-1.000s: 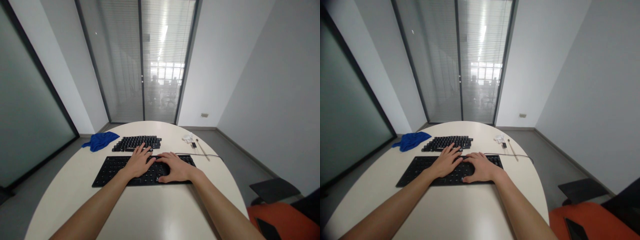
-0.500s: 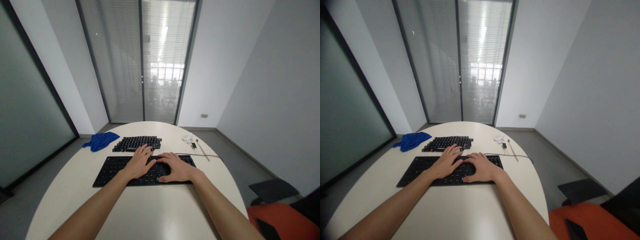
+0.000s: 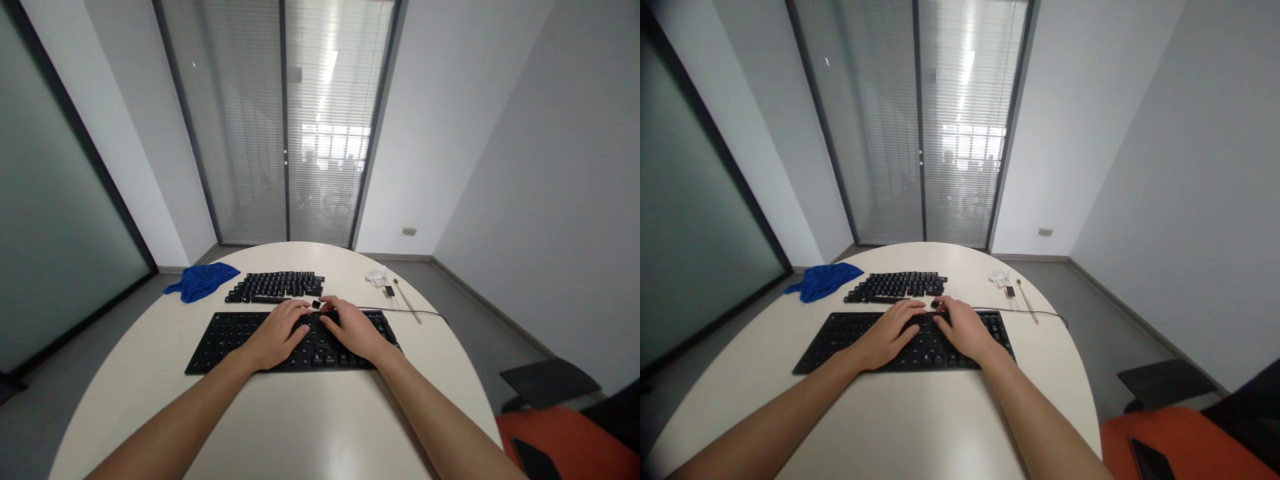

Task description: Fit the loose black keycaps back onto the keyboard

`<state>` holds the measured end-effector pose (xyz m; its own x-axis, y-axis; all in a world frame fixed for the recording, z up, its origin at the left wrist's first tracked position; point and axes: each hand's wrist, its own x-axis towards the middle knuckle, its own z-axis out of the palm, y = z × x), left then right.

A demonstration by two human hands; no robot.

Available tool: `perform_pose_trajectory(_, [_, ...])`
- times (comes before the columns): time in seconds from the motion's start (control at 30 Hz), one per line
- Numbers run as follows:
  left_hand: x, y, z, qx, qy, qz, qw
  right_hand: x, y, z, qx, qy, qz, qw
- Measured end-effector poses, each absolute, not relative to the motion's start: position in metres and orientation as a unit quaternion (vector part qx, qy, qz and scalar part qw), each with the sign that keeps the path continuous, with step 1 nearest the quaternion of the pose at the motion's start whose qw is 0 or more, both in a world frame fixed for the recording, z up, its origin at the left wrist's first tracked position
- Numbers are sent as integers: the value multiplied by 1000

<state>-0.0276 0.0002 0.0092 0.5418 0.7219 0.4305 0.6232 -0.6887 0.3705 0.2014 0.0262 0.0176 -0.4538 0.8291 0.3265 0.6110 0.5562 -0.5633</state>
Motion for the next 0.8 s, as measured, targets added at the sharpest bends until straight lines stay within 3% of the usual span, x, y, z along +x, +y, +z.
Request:
perform_pose_trajectory(0.27, [-29,8,-8,835,466,291,26,208,32,11,-470,-834,126,261])
perform_pose_trajectory(0.57, [-25,6,-8,834,470,287,12,201,36,14,-441,-881,66,158])
perform_pose_trajectory(0.8, [-26,4,-6,836,469,285,22,199,34,15,-455,-871,72,173])
